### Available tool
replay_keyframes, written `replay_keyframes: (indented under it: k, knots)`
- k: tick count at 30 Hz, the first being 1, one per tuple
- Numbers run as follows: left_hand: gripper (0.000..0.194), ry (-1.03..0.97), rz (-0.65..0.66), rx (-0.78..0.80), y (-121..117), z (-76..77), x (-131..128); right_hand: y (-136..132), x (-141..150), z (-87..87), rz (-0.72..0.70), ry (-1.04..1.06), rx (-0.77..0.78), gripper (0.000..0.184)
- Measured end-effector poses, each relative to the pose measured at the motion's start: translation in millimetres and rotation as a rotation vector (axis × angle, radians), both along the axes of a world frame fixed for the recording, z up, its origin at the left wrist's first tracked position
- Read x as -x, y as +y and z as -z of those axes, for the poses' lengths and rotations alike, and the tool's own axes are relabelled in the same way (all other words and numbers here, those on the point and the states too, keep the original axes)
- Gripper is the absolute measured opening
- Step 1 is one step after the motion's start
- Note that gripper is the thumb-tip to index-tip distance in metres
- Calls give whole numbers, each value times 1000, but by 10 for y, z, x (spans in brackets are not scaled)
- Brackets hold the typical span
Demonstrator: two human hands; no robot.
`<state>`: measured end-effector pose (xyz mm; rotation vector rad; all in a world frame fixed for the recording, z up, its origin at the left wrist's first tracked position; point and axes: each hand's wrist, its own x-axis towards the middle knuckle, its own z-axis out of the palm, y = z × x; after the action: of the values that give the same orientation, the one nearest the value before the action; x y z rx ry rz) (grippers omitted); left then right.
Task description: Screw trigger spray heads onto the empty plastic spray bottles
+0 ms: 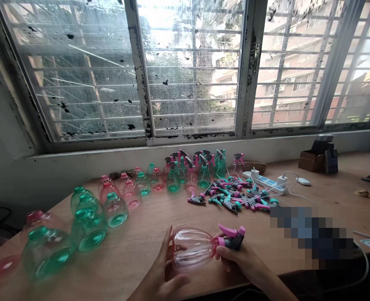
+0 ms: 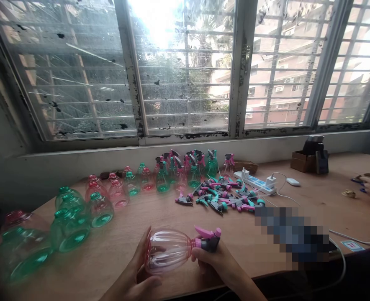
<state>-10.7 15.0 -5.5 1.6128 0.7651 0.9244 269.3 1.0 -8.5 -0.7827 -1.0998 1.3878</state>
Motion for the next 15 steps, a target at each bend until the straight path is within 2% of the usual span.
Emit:
replay_keyframes:
  k: [2, 4, 8, 12, 15]
  knots:
    - [115, -15, 21, 31, -10, -15, -2, -2, -2, -6, -9, -17, 5, 49]
    - [105, -24, 35, 44, -29, -46, -12, -6, -4, -9, -15, -29, 6, 51]
    - [93, -30, -15, -36, -48, -72, -41, -5, -3, -3, -3, -22, 1, 46]
    - [94, -12, -28, -69, -6, -6, -48, 0, 4, -1, 7, 1, 1, 43]
    - [104, -41, 1, -85, 32, 54, -38, -7, 3, -17, 0, -9, 7, 48]
